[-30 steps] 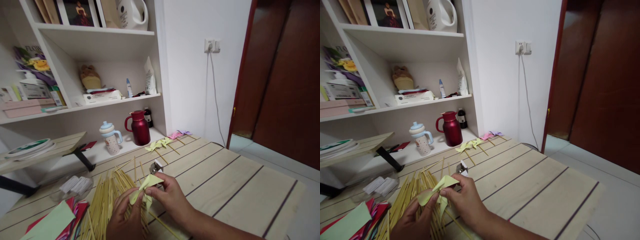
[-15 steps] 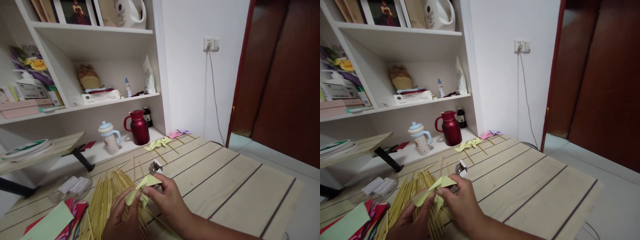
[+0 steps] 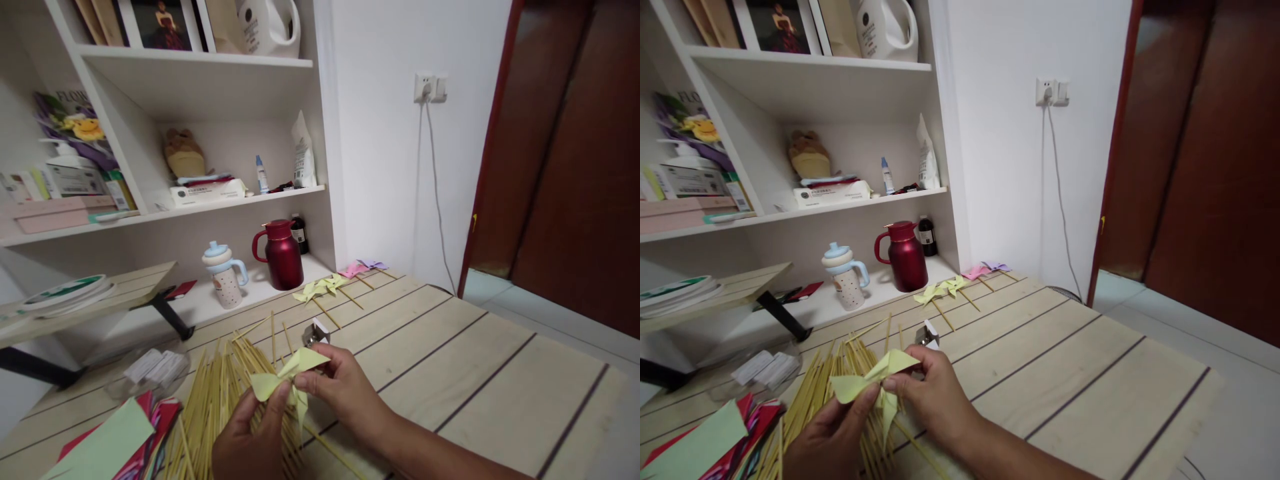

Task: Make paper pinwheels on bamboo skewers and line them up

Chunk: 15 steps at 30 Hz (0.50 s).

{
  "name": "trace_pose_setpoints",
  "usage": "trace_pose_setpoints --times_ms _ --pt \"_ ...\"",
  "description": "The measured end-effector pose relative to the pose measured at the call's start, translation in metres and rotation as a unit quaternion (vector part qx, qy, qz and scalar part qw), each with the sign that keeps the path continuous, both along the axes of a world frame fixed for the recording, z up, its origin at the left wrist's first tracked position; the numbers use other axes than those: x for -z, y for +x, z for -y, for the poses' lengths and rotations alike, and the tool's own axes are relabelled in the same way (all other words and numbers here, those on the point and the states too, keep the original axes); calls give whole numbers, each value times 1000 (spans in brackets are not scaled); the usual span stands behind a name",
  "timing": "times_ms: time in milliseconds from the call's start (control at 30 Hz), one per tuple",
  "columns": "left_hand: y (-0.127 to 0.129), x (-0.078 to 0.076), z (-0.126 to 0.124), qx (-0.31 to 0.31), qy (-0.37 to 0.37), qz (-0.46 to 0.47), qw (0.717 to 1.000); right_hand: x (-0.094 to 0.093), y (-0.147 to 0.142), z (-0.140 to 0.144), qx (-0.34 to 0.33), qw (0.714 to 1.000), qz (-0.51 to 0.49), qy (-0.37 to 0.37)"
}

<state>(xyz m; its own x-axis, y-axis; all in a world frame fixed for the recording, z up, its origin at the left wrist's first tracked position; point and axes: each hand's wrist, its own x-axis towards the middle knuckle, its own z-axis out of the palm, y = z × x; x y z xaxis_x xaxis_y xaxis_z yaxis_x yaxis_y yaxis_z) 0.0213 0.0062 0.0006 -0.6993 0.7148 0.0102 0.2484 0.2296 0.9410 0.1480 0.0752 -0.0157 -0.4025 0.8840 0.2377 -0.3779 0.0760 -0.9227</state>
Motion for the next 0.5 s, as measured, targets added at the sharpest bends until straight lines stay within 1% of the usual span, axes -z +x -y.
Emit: trace_pose_setpoints --times_ms 33,100,133,233,333,433,500 --pt "-2 0 0 5 -7 -2 1000 0 0 0 5 1000 8 8" --pt "-4 2 0 9 2 -20 1000 0 0 0 10 999 22 27" --pt "-4 3 0 10 23 -36 999 0 1 0 13 999 28 35" --pt "2 6 1 -2 116 -92 989 -2 1 3 28 997 52 56" --pt "6 11 1 -24 172 -158 972 -4 2 8 58 992 78 77" --pt "-6 20 -1 11 193 -239 952 -7 1 14 77 989 89 90" --pt "-19 26 -3 61 198 -293 933 -8 1 18 90 986 98 97"
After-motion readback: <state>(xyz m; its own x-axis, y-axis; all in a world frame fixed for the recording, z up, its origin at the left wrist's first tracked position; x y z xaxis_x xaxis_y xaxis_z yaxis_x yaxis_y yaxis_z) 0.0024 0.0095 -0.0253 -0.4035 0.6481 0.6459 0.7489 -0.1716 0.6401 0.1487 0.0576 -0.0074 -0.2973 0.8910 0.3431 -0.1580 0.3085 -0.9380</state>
